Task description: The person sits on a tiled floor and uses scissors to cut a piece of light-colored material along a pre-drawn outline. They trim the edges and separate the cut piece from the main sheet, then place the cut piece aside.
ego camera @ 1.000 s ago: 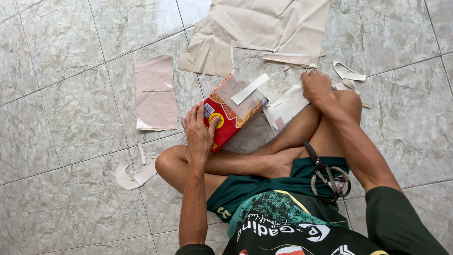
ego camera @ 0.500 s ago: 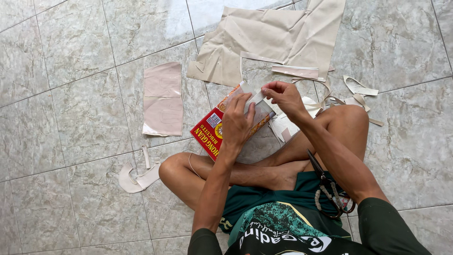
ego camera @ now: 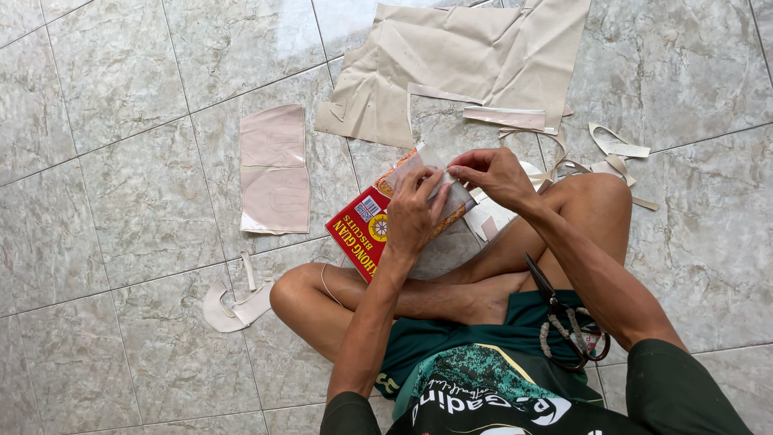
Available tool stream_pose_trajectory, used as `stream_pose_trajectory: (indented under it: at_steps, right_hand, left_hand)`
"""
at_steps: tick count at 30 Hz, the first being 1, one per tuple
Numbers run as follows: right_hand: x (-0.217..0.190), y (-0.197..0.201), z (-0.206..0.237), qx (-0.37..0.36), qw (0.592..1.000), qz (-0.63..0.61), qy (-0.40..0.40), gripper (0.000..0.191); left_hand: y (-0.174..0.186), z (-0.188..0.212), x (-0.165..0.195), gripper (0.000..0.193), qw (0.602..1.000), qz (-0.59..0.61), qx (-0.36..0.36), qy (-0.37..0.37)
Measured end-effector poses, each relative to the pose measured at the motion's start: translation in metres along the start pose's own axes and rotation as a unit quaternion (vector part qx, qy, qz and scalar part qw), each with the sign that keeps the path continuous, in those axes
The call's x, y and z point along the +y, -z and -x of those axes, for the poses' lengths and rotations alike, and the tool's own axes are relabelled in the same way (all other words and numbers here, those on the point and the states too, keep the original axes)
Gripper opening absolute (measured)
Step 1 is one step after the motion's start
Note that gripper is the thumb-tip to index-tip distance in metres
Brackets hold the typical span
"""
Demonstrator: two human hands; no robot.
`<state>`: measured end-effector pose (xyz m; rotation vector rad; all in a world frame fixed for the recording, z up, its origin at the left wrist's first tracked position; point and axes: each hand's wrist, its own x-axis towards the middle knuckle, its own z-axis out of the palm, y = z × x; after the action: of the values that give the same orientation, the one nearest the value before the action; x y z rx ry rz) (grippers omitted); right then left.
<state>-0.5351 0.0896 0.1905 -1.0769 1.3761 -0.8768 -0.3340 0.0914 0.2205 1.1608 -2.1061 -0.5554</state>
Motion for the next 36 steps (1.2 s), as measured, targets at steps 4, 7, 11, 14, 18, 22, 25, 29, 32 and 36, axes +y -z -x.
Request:
stream_pose_trajectory:
  at_steps: [4, 7, 11, 14, 18, 22, 25, 29, 32, 36]
  right_hand:
    - [0.000, 0.001, 0.004, 0.012, 1.000, 0.007, -0.014, 0.024]
    - [0.000, -0.001, 0.001, 0.013, 1.000, 0.009, 0.017, 0.025]
    - [0.000, -0.002, -0.001, 0.020, 0.999, -0.006, 0.025, 0.026]
    - [-0.002, -0.004, -0.001, 0.035, 0.999, -0.016, 0.027, 0.025]
    - [-0.006, -0.008, -0.002, 0.056, 0.997, 0.029, 0.051, 0.023]
    - [-0.009, -0.008, -0.002, 0.062, 0.995, 0.047, 0.064, 0.021]
    - [-0.007, -0.008, -0.001, 0.061, 0.995, 0.047, 0.059, 0.021]
    - [0.002, -0.008, -0.004, 0.056, 0.997, 0.027, 0.049, 0.021]
    - [0.011, -0.002, -0.011, 0.026, 0.997, -0.078, 0.012, 0.019]
    - [0.023, 0.003, -0.018, -0.007, 0.968, -0.241, -0.074, 0.019]
  left_hand:
    - [-0.003, 0.000, 0.003, 0.023, 1.000, 0.009, 0.008, 0.004]
    - [-0.005, -0.001, 0.003, 0.023, 1.000, 0.000, 0.013, 0.012]
    - [-0.008, 0.000, 0.001, 0.022, 1.000, -0.011, 0.012, 0.007]
    - [-0.010, 0.001, 0.000, 0.021, 1.000, -0.020, 0.006, 0.004]
    - [-0.012, 0.002, -0.002, 0.021, 0.999, -0.023, 0.021, -0.020]
    - [-0.012, 0.002, -0.003, 0.019, 0.999, -0.029, 0.001, -0.016]
    - [-0.011, 0.002, -0.003, 0.019, 0.999, -0.036, 0.003, -0.025]
    - [-0.011, 0.003, -0.002, 0.019, 0.998, -0.044, 0.008, -0.035]
    - [-0.010, 0.002, -0.001, 0.018, 0.998, -0.051, -0.001, -0.039]
    - [-0.012, -0.002, 0.003, 0.017, 0.997, -0.065, -0.014, -0.042]
